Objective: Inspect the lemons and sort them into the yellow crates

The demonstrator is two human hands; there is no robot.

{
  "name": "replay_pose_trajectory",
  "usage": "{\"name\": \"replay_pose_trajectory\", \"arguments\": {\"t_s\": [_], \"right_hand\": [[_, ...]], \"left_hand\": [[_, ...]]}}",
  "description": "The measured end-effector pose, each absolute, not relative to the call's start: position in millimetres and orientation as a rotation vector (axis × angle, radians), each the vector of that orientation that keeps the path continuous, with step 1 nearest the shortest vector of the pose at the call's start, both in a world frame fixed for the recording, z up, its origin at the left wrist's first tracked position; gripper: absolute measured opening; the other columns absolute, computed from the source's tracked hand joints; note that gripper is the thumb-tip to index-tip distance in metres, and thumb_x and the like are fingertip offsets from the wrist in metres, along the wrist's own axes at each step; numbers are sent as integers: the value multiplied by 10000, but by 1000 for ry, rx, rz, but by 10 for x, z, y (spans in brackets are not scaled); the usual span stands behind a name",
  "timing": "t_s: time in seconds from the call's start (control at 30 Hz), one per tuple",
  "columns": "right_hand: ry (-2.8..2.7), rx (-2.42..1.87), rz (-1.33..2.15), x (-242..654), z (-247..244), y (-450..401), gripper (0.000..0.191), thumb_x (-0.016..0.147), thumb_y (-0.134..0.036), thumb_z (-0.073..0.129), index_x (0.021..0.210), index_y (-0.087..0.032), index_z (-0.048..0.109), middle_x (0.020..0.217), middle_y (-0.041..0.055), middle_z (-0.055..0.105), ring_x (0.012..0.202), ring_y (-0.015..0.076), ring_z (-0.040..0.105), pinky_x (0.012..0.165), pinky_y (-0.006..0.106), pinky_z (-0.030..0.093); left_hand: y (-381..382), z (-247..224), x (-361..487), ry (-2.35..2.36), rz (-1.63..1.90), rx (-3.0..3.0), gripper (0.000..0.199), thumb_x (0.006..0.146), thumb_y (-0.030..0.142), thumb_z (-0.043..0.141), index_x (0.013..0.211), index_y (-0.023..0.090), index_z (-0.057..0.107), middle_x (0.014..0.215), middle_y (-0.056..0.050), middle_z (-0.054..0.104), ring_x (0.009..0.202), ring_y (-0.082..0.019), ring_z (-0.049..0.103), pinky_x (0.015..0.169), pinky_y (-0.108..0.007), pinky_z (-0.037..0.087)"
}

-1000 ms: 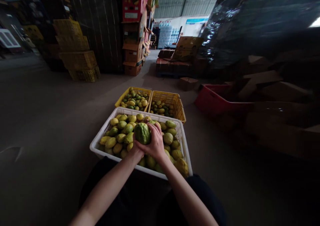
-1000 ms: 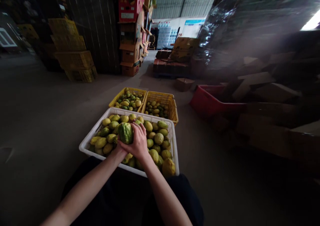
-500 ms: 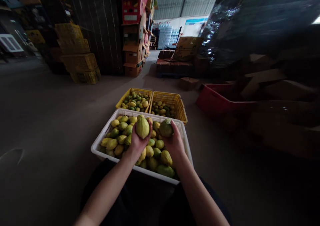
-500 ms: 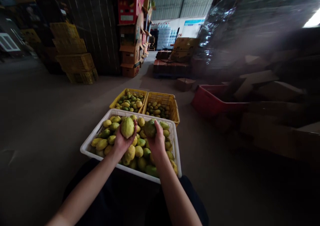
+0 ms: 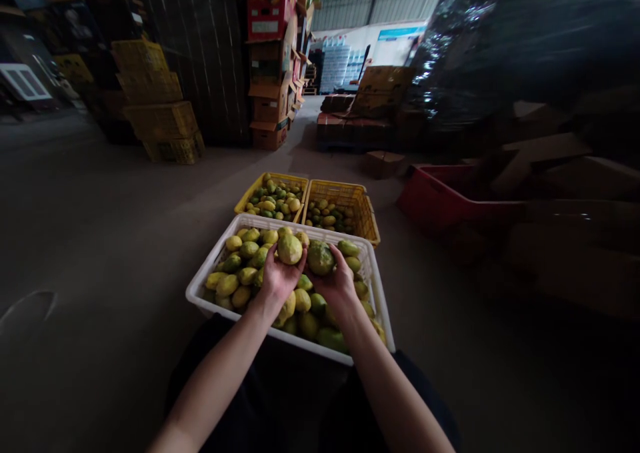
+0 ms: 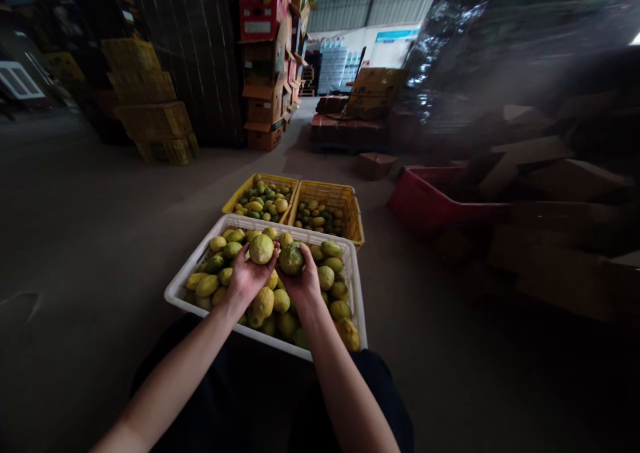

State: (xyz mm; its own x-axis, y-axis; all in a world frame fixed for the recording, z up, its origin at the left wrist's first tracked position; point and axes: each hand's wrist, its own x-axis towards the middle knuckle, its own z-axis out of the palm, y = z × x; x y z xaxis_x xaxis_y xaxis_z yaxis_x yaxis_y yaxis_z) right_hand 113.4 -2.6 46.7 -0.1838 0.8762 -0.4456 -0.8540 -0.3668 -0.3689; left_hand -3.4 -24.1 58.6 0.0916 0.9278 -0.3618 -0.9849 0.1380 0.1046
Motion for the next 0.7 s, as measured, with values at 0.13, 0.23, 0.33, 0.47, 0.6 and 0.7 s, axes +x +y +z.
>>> {"name": "replay_pose_trajectory", "arguments": {"t_s": [0.13, 0.23, 0.33, 0.47, 0.6, 0.7], "right_hand": [[-183, -593, 1850, 1167, 526, -50, 159, 821, -287, 625, 945, -192, 656, 812, 23, 759, 753, 207, 722, 669, 350, 615], [-350, -514, 1890, 1239, 555, -71, 320, 791, -463, 640, 958, -192, 662, 844, 51, 760, 817, 245, 727, 543, 314, 580], [-432, -498, 1867, 1301, 535, -94, 405, 733, -557, 660, 927, -201, 664, 817, 57, 755, 827, 265, 729, 487, 299, 556], [-470, -513, 1892, 1336, 503, -129, 333, 696, -517, 686, 829, -216, 635, 727, 39, 727, 810, 274, 733, 587, 375, 603], [-580, -483, 1908, 1352, 528, -162, 305, 683, -480, 665, 811, -206, 621, 725, 40, 707, 820, 277, 726, 625, 414, 616], [-634, -465, 1925, 1371, 536, -175, 322, 641, -457, 676, 821, -194, 628, 783, 53, 717, 823, 279, 720, 627, 425, 619]], "left_hand": [[-267, 657, -96, 390, 1418, -145, 343, 942, 359, 470, 1084, 104, 651, 936, -126, 708, 857, -216, 703, 648, -265, 593], [-289, 691, -142, 386, 1420, -64, 320, 941, 395, 468, 995, 154, 672, 844, -74, 701, 732, -185, 685, 526, -230, 547], [-317, 703, -174, 385, 1374, 42, 320, 936, 406, 452, 967, 180, 677, 818, -61, 695, 678, -189, 675, 470, -239, 517], [-368, 708, -185, 439, 1292, 169, 297, 926, 342, 426, 852, 174, 659, 772, -62, 686, 576, -189, 651, 413, -248, 476], [-406, 712, -172, 425, 1264, 170, 325, 939, 307, 373, 842, 189, 660, 721, -76, 659, 528, -184, 615, 464, -286, 505], [-416, 710, -164, 415, 1277, 159, 317, 940, 311, 367, 892, 206, 662, 686, -75, 637, 497, -185, 593, 490, -310, 522]]}}
